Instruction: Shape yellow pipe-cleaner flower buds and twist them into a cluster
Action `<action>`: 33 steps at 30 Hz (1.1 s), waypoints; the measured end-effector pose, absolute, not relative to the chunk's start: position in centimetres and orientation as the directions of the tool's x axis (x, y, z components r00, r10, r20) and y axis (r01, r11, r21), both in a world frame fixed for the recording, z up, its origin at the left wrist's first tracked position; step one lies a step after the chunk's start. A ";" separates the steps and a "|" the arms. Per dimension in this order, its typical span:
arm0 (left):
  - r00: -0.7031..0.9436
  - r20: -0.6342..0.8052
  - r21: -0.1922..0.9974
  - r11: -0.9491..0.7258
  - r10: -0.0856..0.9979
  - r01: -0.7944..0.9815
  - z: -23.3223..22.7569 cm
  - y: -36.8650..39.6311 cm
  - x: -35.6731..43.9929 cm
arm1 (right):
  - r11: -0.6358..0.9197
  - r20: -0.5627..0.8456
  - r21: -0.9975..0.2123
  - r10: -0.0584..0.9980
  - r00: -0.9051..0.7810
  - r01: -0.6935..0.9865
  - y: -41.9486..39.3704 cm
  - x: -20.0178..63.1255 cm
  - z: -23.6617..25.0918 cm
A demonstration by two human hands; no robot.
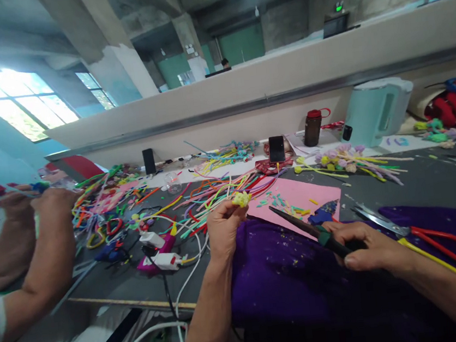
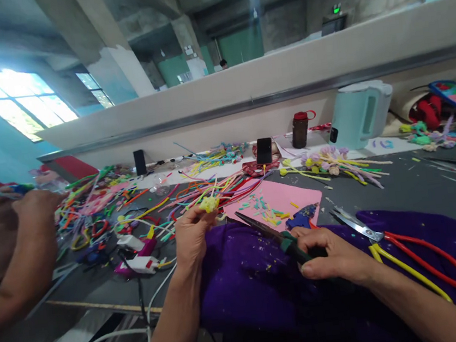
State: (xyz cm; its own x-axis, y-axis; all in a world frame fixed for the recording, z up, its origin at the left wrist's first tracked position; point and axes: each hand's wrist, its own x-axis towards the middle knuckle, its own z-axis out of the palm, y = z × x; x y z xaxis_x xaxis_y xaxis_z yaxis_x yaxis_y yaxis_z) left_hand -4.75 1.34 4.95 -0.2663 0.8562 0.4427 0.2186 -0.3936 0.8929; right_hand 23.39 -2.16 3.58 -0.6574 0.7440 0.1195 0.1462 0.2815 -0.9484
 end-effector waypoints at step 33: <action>-0.024 0.079 0.986 -0.081 0.997 -0.143 2.1 -14.3 -0.3 | 0.346 0.188 -0.925 0.773 -0.606 0.155 -16.3 25.9 1.6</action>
State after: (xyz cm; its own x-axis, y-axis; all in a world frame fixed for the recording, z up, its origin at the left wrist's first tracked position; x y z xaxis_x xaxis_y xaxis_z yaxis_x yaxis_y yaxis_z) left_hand -0.31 -14.29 2.14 -0.0245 0.9966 0.0786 -0.1428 -0.0813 0.9864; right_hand 25.94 -16.33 1.60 -0.6059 0.7730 0.1878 0.1552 0.3464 -0.9251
